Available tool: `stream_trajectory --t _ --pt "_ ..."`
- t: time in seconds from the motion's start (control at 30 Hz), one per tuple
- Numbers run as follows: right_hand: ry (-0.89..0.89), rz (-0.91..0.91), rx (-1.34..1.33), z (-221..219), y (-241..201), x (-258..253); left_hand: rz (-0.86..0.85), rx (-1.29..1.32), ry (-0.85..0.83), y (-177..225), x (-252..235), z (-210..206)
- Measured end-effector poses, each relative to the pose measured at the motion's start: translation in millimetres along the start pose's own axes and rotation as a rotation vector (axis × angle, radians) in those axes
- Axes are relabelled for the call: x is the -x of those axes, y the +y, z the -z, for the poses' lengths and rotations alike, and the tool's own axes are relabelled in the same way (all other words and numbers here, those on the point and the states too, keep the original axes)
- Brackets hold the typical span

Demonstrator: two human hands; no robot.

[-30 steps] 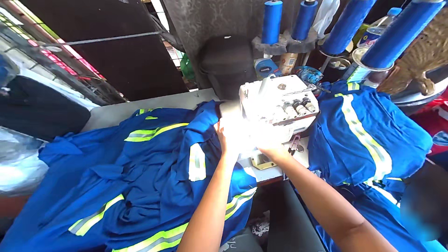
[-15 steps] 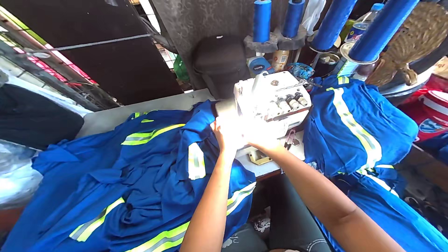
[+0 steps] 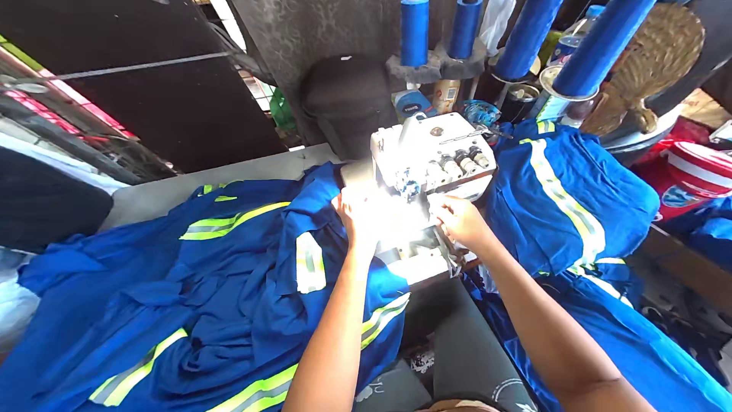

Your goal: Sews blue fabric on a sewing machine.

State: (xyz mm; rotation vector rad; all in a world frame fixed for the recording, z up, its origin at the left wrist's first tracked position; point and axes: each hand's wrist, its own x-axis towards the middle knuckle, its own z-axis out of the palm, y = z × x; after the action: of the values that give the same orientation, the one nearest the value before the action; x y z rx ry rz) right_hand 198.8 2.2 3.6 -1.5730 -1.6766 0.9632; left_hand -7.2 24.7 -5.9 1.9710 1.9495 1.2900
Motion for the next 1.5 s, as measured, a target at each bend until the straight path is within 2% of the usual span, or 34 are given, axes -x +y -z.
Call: stream_trajectory --t 0.07,0.2,0.27,0.37,0.47,0.6,0.7,0.83,0.9,0.97,1.03,1.07,1.1,1.17,1.3,1.4,1.5 --pt "-0.012 -0.034 0.018 2 8 0 -0.008 0.026 0.016 0 2 1" --pt "-0.012 0.014 0.066 0 17 1 0.087 0.185 0.073 2 9 -2" --pt "0.009 0.025 0.119 -1 17 1 0.036 0.192 0.103 2 10 -5" --pt "0.034 -0.020 0.191 -1 16 0 -0.011 0.163 0.057 3 10 -3" --pt "0.004 -0.057 0.245 1 19 -4 0.034 0.070 -0.011 7 8 -2" --pt "-0.030 -0.053 0.308 8 21 -4 0.231 -0.067 -0.142 14 10 -1" --pt "0.015 0.066 0.360 18 15 5 0.257 -0.048 -0.106 15 10 -3" --pt "0.286 0.301 0.424 55 -36 36 0.234 0.086 -0.051 9 13 -5" --pt "0.429 0.513 0.422 72 -74 45 0.137 0.120 0.005 8 15 -9" --pt "0.479 0.750 0.427 79 -115 35 0.103 0.133 -0.012 13 16 -6" --pt "0.406 0.930 0.468 76 -154 3 0.152 0.142 -0.131 19 17 1" --pt "0.322 0.951 0.535 72 -172 -17 0.182 0.130 -0.189 21 16 4" --pt "0.214 0.919 0.635 67 -187 -39 0.212 0.117 -0.234 22 14 5" --pt "-0.041 0.740 0.886 52 -208 -84 0.224 0.094 -0.233 21 11 2" --pt "-0.407 0.500 1.165 23 -211 -135 0.214 -0.008 -0.224 24 6 2" --pt "-0.489 0.480 1.241 18 -208 -151 0.183 -0.047 -0.227 29 6 5" --pt "-0.526 0.393 1.175 22 -208 -156 0.166 -0.006 -0.149 28 6 3"
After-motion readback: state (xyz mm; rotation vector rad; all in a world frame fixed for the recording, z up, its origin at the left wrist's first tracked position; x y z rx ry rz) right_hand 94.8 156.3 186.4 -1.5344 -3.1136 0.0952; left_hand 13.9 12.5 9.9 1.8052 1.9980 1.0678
